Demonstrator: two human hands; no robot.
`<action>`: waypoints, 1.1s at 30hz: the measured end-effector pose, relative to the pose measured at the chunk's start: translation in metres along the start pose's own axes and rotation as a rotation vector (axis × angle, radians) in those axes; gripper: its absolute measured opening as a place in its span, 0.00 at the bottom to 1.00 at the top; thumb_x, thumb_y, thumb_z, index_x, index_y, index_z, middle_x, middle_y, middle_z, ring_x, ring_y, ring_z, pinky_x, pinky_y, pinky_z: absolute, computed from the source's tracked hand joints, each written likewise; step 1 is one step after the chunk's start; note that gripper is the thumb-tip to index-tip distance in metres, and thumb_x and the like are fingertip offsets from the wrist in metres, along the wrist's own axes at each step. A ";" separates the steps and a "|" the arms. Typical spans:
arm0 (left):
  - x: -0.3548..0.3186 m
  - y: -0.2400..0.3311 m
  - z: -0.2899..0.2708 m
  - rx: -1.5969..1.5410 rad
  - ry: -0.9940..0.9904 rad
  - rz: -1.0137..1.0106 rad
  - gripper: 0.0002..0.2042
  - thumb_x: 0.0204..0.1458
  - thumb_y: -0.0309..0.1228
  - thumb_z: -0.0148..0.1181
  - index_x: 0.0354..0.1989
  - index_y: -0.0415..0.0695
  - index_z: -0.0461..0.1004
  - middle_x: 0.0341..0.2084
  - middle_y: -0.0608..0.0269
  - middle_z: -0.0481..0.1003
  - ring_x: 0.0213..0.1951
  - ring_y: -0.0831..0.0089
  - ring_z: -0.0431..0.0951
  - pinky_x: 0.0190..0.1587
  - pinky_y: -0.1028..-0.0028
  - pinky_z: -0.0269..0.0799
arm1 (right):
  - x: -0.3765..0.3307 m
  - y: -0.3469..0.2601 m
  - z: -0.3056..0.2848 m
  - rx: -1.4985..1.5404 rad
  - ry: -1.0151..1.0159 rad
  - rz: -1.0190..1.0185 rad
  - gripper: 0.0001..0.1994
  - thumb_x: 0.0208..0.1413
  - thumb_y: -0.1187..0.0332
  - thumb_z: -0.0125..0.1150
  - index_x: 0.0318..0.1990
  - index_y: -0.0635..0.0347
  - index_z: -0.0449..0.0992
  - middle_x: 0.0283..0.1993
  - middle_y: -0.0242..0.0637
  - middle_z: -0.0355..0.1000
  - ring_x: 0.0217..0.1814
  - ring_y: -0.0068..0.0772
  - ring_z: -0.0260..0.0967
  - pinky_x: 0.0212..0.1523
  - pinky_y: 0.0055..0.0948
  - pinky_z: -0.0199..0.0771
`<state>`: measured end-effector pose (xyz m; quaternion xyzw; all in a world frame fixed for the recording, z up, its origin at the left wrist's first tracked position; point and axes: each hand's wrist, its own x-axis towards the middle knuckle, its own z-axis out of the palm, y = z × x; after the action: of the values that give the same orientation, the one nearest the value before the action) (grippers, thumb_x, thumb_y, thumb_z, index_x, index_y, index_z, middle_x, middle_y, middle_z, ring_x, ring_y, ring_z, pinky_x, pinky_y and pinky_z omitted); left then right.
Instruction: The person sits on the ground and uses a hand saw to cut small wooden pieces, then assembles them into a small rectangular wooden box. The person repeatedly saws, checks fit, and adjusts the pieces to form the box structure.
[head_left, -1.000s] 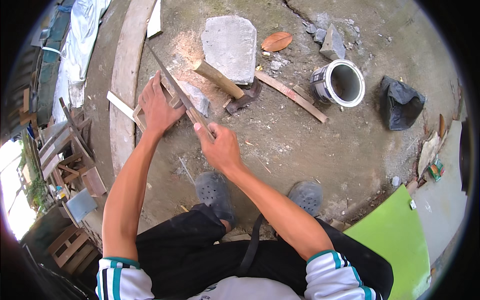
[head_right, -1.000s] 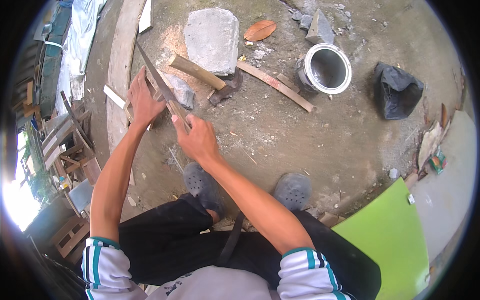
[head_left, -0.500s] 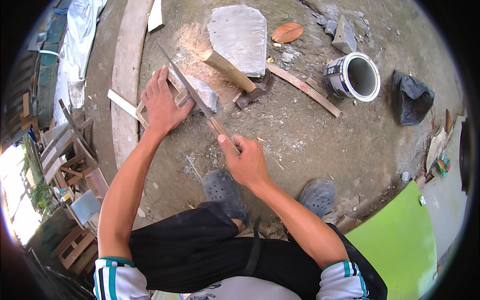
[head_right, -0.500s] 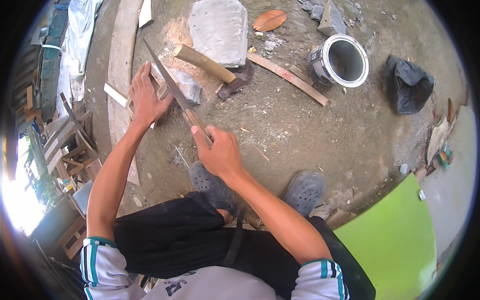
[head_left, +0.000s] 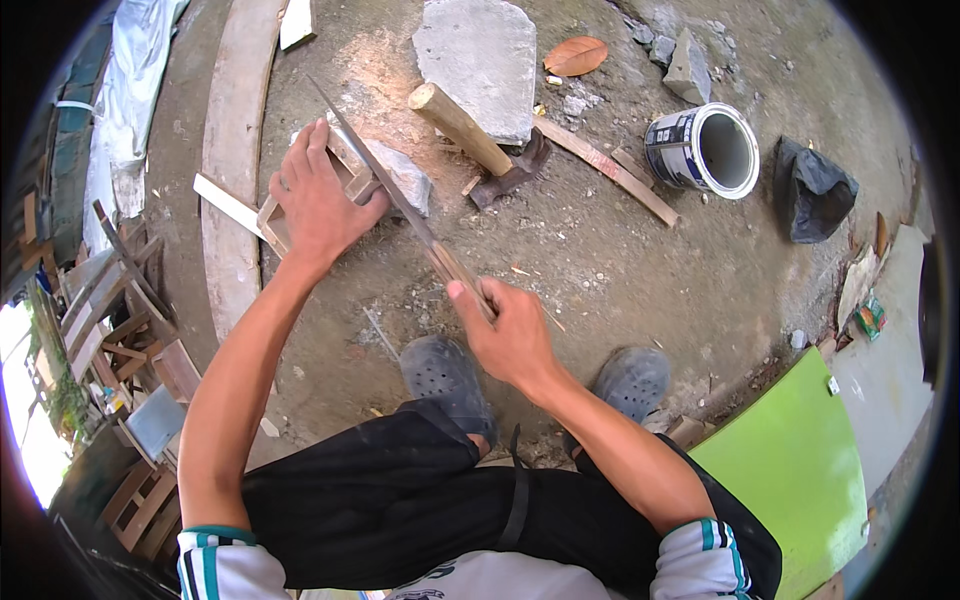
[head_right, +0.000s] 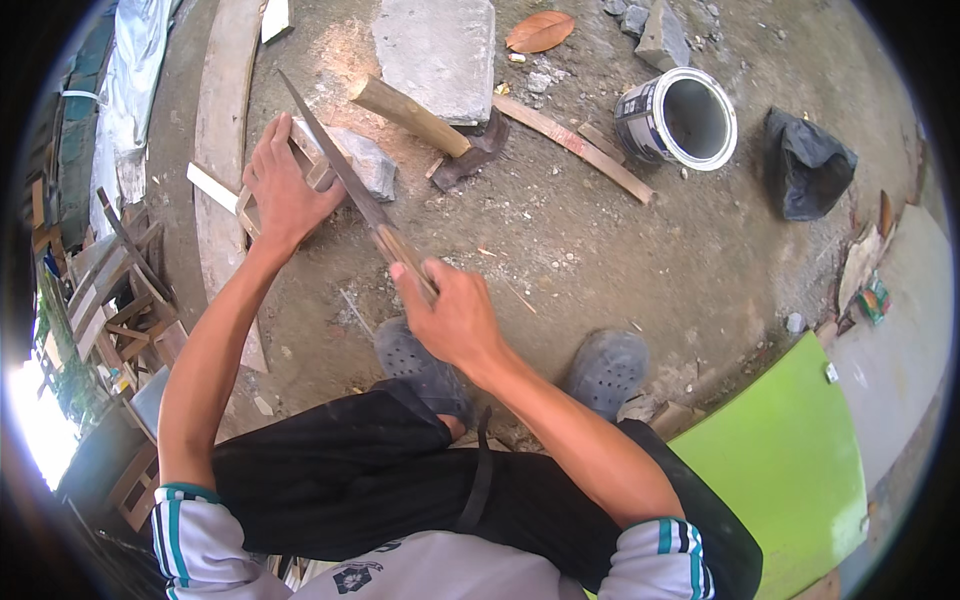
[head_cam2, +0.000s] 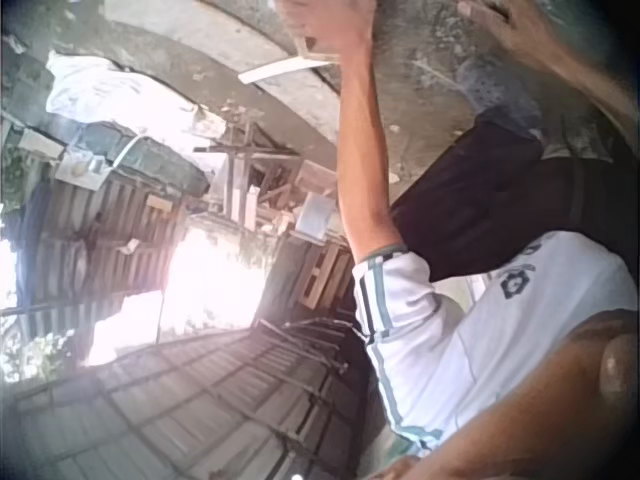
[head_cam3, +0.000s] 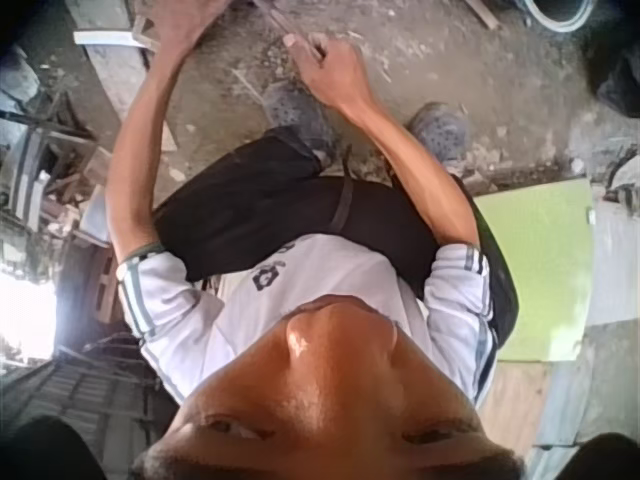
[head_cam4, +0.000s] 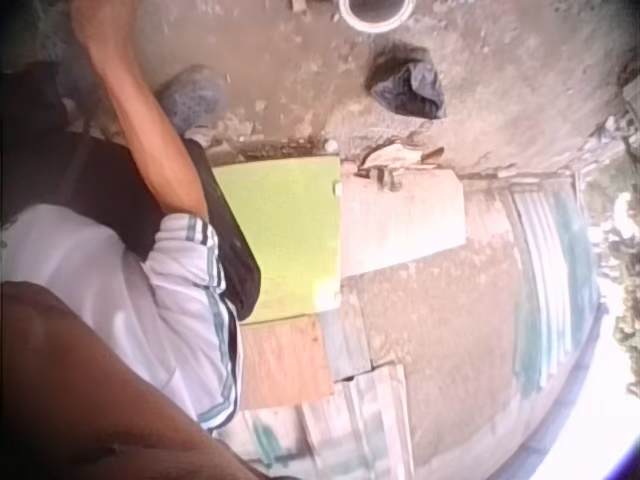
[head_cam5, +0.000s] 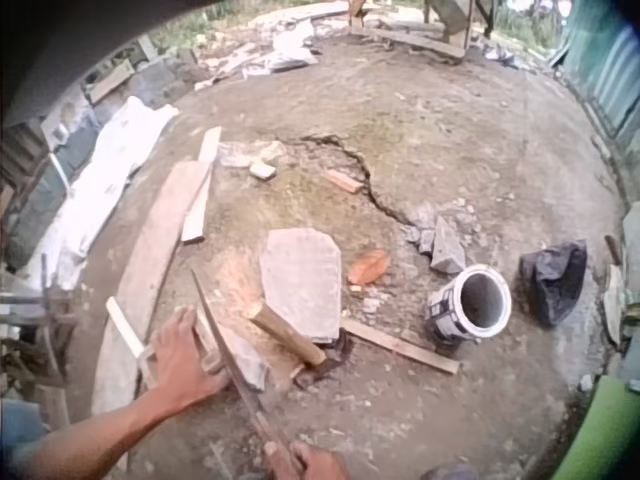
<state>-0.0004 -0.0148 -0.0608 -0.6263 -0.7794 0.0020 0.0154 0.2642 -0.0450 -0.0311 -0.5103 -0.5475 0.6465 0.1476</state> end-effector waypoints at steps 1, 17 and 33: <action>0.002 0.002 0.000 -0.010 -0.003 0.002 0.54 0.42 0.50 0.74 0.74 0.39 0.51 0.69 0.47 0.58 0.70 0.52 0.57 0.69 0.48 0.47 | 0.009 -0.002 0.001 -0.001 0.028 -0.036 0.27 0.67 0.52 0.59 0.22 0.69 0.70 0.18 0.61 0.66 0.20 0.65 0.68 0.27 0.53 0.66; 0.004 -0.003 0.013 -0.006 -0.005 -0.002 0.55 0.39 0.51 0.73 0.74 0.41 0.49 0.68 0.45 0.57 0.71 0.50 0.54 0.67 0.40 0.46 | 0.056 -0.011 0.016 -0.102 0.014 -0.105 0.25 0.68 0.53 0.56 0.29 0.71 0.76 0.20 0.57 0.71 0.21 0.57 0.73 0.27 0.49 0.69; 0.004 -0.001 0.002 -0.035 -0.029 0.009 0.56 0.38 0.51 0.76 0.73 0.39 0.50 0.65 0.46 0.58 0.68 0.50 0.56 0.66 0.44 0.46 | 0.000 0.005 -0.002 0.038 -0.022 0.032 0.26 0.68 0.50 0.59 0.26 0.67 0.74 0.16 0.41 0.63 0.18 0.30 0.57 0.21 0.39 0.59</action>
<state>-0.0019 -0.0105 -0.0628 -0.6300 -0.7765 -0.0025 -0.0067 0.2680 -0.0457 -0.0354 -0.5089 -0.5288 0.6645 0.1409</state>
